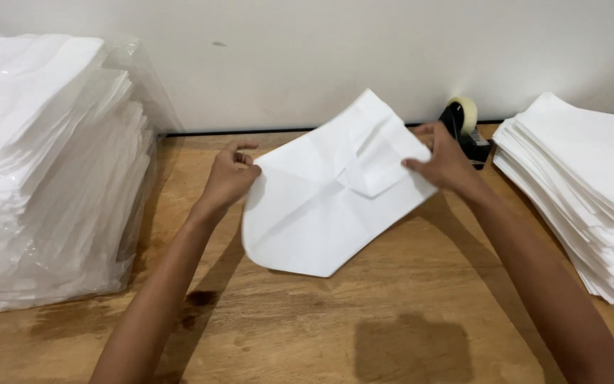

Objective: Packing stacks of plastic bags into clear sleeves, sealing them with tape, and folding individual bags.

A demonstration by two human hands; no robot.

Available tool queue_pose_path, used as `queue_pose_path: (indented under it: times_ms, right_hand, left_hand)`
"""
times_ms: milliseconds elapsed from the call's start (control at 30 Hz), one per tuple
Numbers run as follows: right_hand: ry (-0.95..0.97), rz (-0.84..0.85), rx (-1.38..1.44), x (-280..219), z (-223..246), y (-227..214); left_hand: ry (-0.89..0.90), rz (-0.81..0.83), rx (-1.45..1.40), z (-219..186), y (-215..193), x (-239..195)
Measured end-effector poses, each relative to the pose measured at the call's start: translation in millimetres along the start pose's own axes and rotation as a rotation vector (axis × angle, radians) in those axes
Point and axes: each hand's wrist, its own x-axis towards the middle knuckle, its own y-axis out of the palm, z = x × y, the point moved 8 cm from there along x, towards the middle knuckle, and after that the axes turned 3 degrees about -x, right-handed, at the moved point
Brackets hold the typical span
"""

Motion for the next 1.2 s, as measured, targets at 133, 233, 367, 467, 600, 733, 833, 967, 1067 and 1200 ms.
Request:
queue_pose_path:
  times_ms: [133,233,367,467,600,733,833,967,1067,1200]
  right_hand:
    - [-0.085,0.026,-0.060,62,21,13]
    - [-0.132,0.088,-0.173,106,19,49]
    - [-0.232,0.171,-0.298,126,24,94]
    - [-0.309,0.181,-0.247,119,24,119]
    - [-0.329,0.129,-0.499,114,-4,144]
    - [-0.330,0.152,-0.547,61,6,130]
    - [-0.331,0.268,-0.524,23,5,123]
    - [-0.332,0.401,-0.478,-35,13,101]
    - [-0.309,0.452,-0.445,-71,13,88]
    - [-0.254,0.505,-0.477,-102,14,84]
  left_hand:
    - [-0.105,0.096,0.011,-18,15,-55]
    - [-0.210,0.255,0.017,-5,36,-87]
    - [-0.277,0.510,-0.020,10,63,-110]
    - [-0.257,0.632,0.168,18,71,-117]
    - [-0.200,0.623,0.504,14,63,-117]
    - [-0.198,0.593,0.544,18,61,-109]
    - [-0.117,0.539,0.525,1,68,-107]
    - [0.061,0.495,0.601,-20,89,-103]
    - [0.142,0.487,0.714,-35,110,-106]
    - [0.184,0.488,0.949,-19,132,-99]
